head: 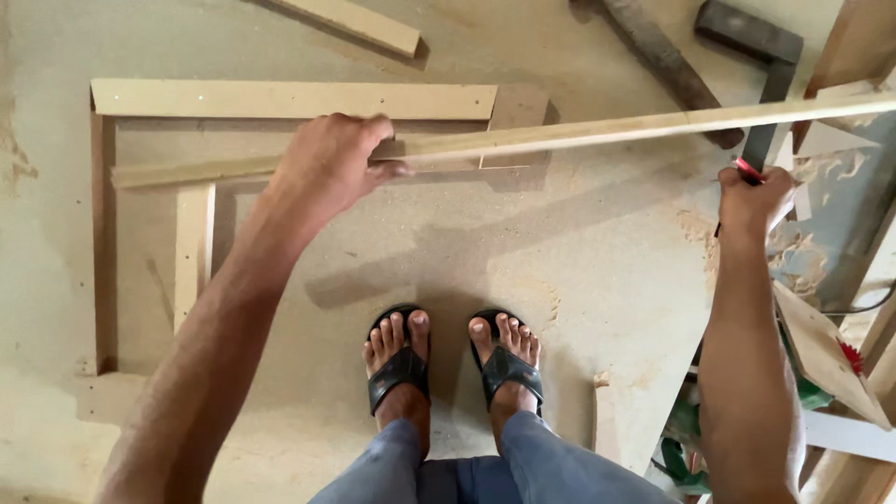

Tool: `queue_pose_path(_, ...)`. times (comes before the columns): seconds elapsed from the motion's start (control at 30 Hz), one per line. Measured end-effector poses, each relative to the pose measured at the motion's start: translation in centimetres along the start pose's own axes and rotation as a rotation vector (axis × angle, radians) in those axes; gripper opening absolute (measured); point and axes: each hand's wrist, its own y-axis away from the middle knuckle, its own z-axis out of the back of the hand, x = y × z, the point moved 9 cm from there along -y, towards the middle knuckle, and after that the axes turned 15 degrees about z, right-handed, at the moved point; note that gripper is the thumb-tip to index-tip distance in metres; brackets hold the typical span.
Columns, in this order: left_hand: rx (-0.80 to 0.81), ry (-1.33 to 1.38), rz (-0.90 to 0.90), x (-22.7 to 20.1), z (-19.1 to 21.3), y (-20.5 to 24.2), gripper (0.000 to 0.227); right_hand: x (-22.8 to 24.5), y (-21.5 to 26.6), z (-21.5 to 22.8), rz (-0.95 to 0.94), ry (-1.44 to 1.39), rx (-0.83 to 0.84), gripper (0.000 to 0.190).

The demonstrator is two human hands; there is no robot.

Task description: The person marks and cuts thin wooden strips on a workshop floor using a pencil, a square, and a circular saw.

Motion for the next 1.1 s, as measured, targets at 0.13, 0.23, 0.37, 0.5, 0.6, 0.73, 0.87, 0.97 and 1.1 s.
queue_pose_path(0.13,0.335,0.081,0.173,0.5,-1.8,-0.1,0.051,3.7,2.2,1.9,0.147,-0.266,-0.038,0.034)
queue_pose_path(0.23,0.398,0.093,0.179,0.5,-3.1,-0.1,0.056,2.0,5.4,2.7,-0.159,-0.163,0.014,0.016)
queue_pose_path(0.37,0.333,0.064,0.112,0.7,-4.7,-0.6,0.057,1.3,10.6,5.6,-0.302,-0.217,-0.013,0.020)
queue_pose_path(0.5,0.251,0.147,0.027,0.7,-5.5,-2.2,0.047,1.5,17.0,8.6,-0.373,-0.191,-0.043,0.021)
queue_pose_path(0.6,0.118,-0.033,0.006,0.8,-6.0,-4.7,0.049,3.8,20.2,10.3,-0.205,-0.023,-0.090,0.026)
queue_pose_path(0.73,-0.155,-0.129,-0.170,-0.9,-5.4,-6.9,0.053,7.4,22.7,10.0,-0.059,-0.157,-0.131,0.032)
queue_pose_path(0.87,-0.448,-0.180,-0.308,-1.5,-4.0,-6.9,0.068,12.4,20.7,7.4,0.121,-0.154,-0.012,0.031)
queue_pose_path(0.97,-0.456,-0.206,-0.268,-1.0,-4.3,-7.0,0.086,14.7,17.9,2.1,0.011,-0.237,0.079,0.029)
queue_pose_path(1.1,-0.319,-0.106,-0.104,1.0,-5.0,-8.2,0.118,21.4,14.7,-5.6,0.160,-0.496,0.172,0.031)
